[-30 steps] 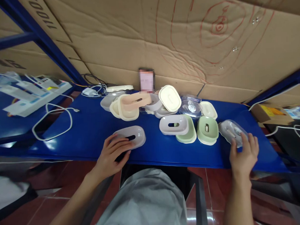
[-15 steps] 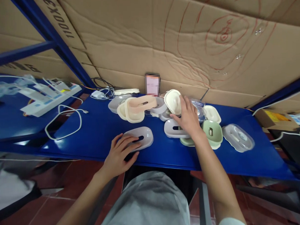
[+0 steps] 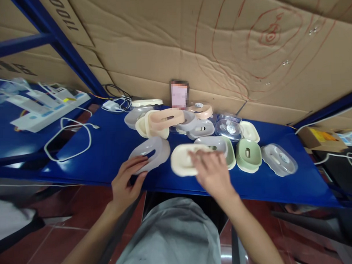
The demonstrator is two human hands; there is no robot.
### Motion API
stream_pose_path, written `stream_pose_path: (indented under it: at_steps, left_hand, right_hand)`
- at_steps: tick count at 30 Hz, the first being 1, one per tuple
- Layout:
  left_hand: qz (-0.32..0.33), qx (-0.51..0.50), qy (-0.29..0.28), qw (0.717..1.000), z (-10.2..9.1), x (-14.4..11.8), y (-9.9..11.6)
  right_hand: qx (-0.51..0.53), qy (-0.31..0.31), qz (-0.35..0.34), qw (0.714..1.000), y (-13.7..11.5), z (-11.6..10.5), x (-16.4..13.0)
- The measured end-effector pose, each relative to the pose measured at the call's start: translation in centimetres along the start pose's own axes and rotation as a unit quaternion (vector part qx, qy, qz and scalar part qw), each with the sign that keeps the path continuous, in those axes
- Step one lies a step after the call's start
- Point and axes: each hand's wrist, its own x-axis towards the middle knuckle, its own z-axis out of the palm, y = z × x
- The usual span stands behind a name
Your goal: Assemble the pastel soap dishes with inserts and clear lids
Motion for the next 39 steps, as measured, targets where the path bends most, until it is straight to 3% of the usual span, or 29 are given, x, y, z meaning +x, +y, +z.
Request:
stream_pose_path:
  at_steps: [3,5,8,13,16,18,21,25,31,36,39]
  left_hand:
    - [-0.018,-0.021,0.026,0.999,-0.2,0.0,0.6]
    - [-0.006,-0.023,-0.013,1.000,0.0,0.1,1.0]
    - [0.047,0.001,-0.100,0.994,0.7,0.2,1.6]
    - [0.060,0.008,-0.134,0.989,1.7,0.2,1.8]
    - [0.062,0.014,-0.142,0.988,2.3,0.9,1.7]
    - [0.054,0.042,-0.127,0.990,3.1,1.6,1.6]
    - [0.045,0.096,-0.126,0.986,4.5,2.5,1.9]
    - [0.042,0.156,-0.201,0.966,5.6,2.6,2.5]
    - [0.062,0.109,-0.290,0.949,3.7,1.1,1.8]
    - [0.055,0.061,-0.245,0.966,2.2,0.2,1.5]
    - [0.032,0.037,-0.239,0.970,2.0,0.1,1.7]
  right_hand:
    - [-0.013,-0.095,-0.070,0.993,-4.3,1.7,-1.8]
    - [0.019,-0.135,-0.068,0.988,-5.2,2.8,-1.7]
    - [0.116,-0.160,-0.039,0.980,-4.3,3.1,-1.1]
    - [0.226,-0.101,0.022,0.969,-2.1,2.2,-2.7]
    - [0.232,-0.038,0.085,0.968,-1.9,2.3,-3.9]
    - [0.228,-0.033,0.103,0.968,-2.0,2.6,-3.9]
    - [0.222,-0.049,0.087,0.970,-2.2,3.2,-3.0]
    - [0.194,-0.052,0.047,0.978,-2.0,4.1,-2.3]
    - [0.156,-0.072,0.019,0.985,-2.0,5.1,-3.4]
    - [0.158,-0.087,-0.047,0.982,-2.2,3.6,-3.3]
    - [0.155,-0.031,-0.019,0.987,1.6,1.4,-2.3]
